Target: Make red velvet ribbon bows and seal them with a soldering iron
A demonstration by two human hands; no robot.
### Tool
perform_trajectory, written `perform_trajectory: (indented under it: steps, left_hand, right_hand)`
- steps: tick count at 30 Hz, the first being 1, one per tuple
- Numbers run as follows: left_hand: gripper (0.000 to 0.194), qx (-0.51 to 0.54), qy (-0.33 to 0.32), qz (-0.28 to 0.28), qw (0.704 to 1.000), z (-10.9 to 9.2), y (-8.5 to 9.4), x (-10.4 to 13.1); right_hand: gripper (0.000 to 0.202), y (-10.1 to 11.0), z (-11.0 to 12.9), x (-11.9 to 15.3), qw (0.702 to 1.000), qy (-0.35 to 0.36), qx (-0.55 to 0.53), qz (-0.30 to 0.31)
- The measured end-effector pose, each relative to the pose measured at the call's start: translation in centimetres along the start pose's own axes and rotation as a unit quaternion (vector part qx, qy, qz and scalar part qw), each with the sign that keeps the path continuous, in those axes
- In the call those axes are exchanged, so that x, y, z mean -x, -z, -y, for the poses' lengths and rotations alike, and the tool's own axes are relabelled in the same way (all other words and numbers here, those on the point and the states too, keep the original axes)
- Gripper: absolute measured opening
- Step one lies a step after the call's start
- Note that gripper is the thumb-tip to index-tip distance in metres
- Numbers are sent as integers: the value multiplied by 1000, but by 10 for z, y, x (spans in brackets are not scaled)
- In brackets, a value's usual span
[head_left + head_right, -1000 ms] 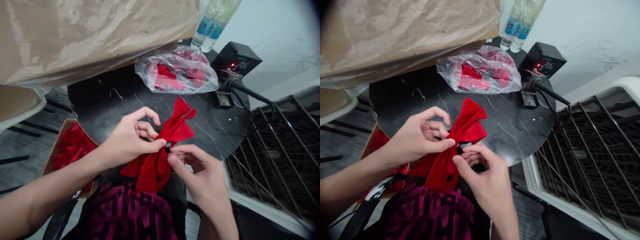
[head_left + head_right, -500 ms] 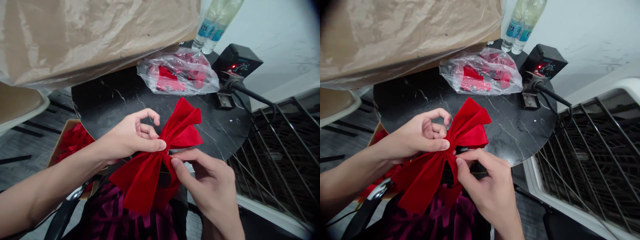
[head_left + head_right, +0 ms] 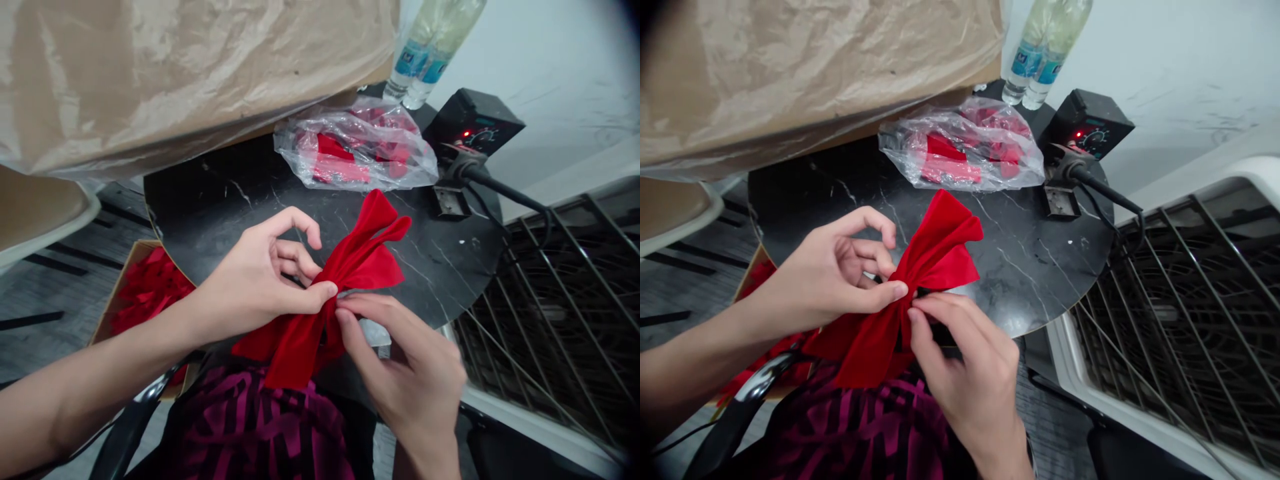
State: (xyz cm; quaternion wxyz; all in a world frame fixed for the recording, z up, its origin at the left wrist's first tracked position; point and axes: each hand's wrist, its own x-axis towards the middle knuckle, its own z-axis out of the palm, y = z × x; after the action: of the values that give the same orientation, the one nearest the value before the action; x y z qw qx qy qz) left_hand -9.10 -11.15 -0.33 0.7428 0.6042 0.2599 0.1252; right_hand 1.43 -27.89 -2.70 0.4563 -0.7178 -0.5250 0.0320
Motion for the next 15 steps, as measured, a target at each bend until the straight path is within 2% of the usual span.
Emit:
perform_trajectory:
  steps: [4,10,13,15]
  left_hand:
    - [51,21,-5,8,1000,1,1,-1]
    - [51,68,53,34,996,4,5,-1]
    - [52,40,38,37,998,3,4,1]
    - [52,-11,30,19,999,1,2,4]
  right_hand:
    - [11,1,-1,-2,998,48,34,25]
    - [13,2,-10,4,997,56,23,41]
    - [13,0,-11,7,995,-46,-85,38]
    - [5,-5,-9,6,973,-134,-188,25]
